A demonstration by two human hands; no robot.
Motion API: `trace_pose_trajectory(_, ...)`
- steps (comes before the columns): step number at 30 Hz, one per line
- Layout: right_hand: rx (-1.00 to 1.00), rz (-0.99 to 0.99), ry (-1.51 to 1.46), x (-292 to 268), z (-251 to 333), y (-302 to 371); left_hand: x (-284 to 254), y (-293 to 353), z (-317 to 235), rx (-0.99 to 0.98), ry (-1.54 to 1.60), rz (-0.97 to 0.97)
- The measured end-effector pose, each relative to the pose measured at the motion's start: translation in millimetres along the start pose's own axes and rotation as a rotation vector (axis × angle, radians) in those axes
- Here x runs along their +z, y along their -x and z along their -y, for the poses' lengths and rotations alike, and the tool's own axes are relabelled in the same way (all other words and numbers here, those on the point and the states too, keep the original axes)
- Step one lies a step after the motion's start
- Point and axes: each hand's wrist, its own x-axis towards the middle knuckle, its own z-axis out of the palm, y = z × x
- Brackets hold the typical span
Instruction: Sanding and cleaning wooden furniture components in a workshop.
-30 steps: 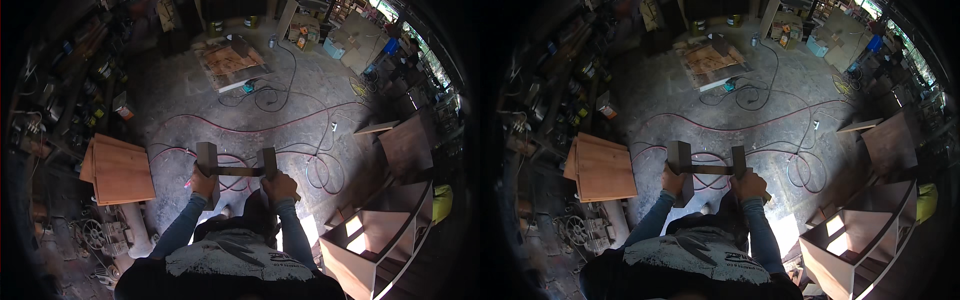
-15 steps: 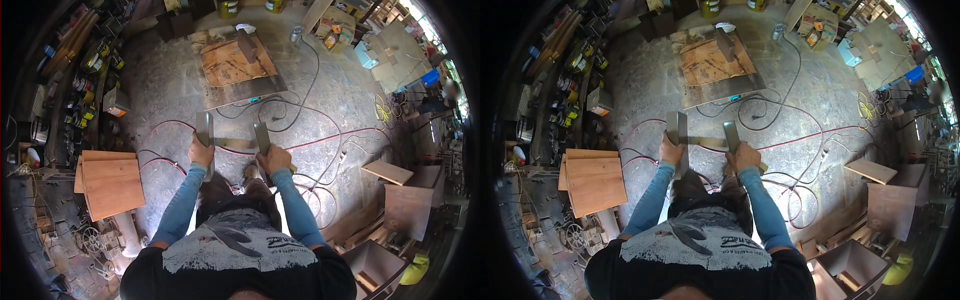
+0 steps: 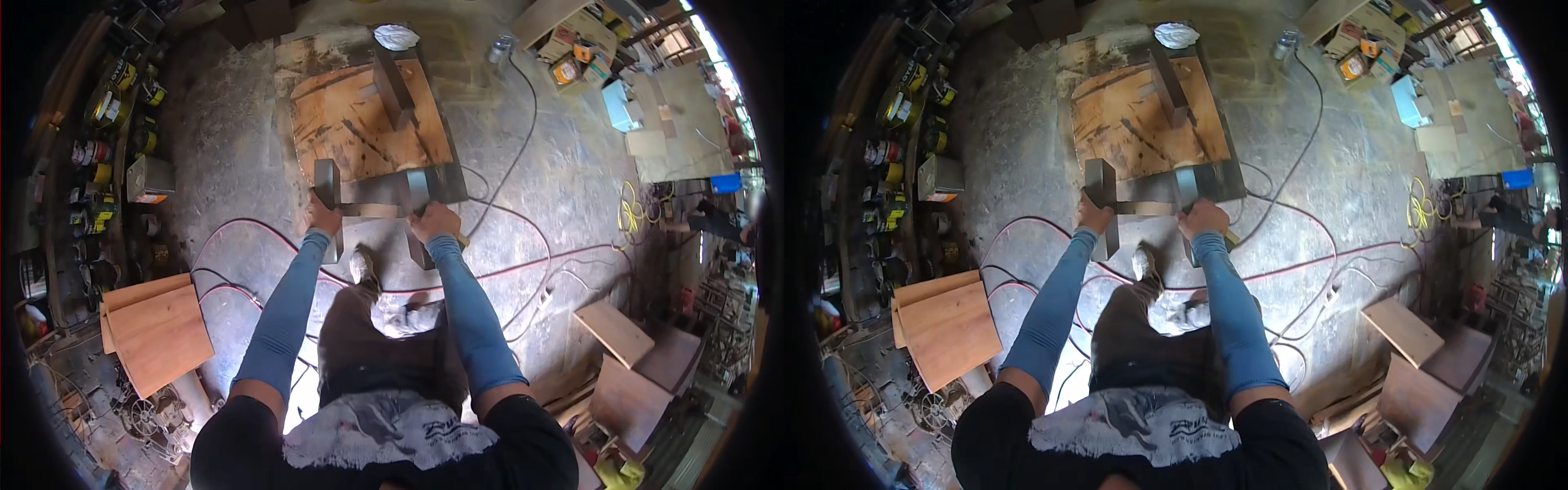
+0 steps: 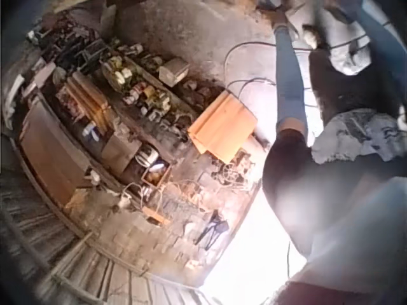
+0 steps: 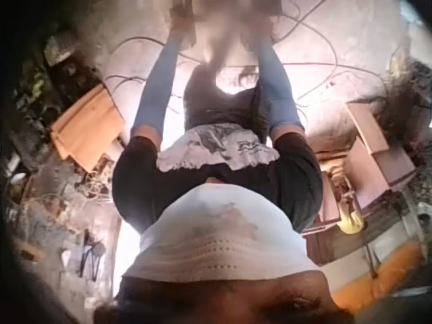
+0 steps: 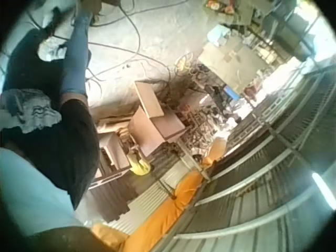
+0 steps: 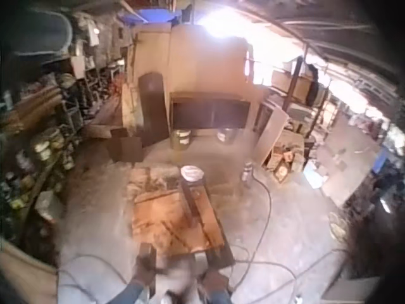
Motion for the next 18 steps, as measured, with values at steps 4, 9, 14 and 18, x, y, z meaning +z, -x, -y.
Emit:
trace_pose_trajectory(4, 0.033, -0.005, -0.031, 20, -30, -88, 58, -53, -36, -0.171, -0.019, 0.230)
trace_pose_trajectory(9, -0.168, 0.205, -0.112, 2, 20, -139, 93, -97, 57, -0.324, -0.437, -0.069)
trace_pose_trajectory(14, -0.315, 0.119, -0.210, 7, -84, -170, 76, -22, -79, -0.024, -0.457, -0.264)
trace_pose_trajectory(18, -0.294, 0.136, -1.036, -10, -128, -187, 97, 66, -153, 0.028, 0.011, -0.142)
